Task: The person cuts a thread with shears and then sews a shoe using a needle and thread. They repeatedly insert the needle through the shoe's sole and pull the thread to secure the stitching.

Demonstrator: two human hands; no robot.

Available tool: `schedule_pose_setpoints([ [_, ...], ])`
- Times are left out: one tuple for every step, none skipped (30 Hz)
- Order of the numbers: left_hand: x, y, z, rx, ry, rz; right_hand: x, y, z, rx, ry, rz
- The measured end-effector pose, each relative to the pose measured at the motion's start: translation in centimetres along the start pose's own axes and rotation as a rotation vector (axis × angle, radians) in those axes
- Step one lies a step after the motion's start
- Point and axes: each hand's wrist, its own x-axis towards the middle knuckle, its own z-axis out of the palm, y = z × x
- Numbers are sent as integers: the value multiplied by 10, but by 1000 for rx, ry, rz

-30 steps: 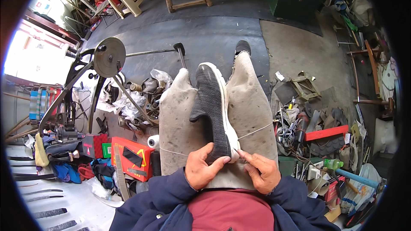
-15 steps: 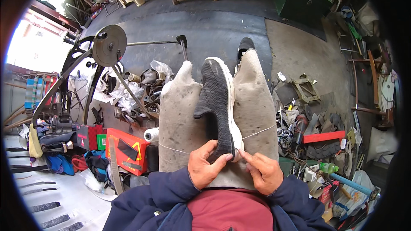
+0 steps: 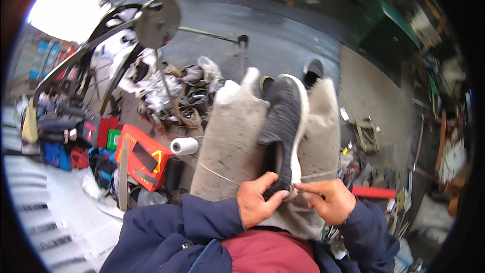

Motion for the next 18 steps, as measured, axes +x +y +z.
schedule_pose_setpoints([
  [1,-3,-1,26,9,15,4,-3,0,-38,-17,9],
  [2,-5,0,51,22,37,7,-6,0,-47,-12,6],
  [2,-8,0,16,15,7,9,-8,1,-62,4,-25],
  [2,-10,1,55,57,80,10,-9,2,-84,9,-26],
  [3,-12,1,76,71,100,12,-8,4,-95,19,-65],
  [5,-15,2,109,69,105,13,-8,5,-116,30,-63],
  [5,-17,2,79,80,129,15,-5,7,-98,37,-19],
  [7,-19,2,43,42,124,16,-4,7,-48,28,32],
  [7,-20,2,21,35,133,18,-1,11,63,36,20],
  [8,-21,2,1,10,125,20,2,13,130,61,137],
  [9,-22,1,20,11,164,24,4,14,179,68,64],
  [9,-22,0,15,-4,156,27,5,15,200,75,70],
  [9,-21,-1,0,4,172,30,6,15,223,86,74],
  [9,-21,-2,-17,4,187,33,7,15,211,83,64],
  [9,-20,-3,1,-21,143,33,7,15,197,81,62],
  [8,-19,-4,-3,-8,136,34,6,15,184,91,52],
  [8,-17,-4,-6,3,137,34,7,17,190,112,61],
  [9,-16,-5,-7,14,144,33,7,17,197,120,22],
])
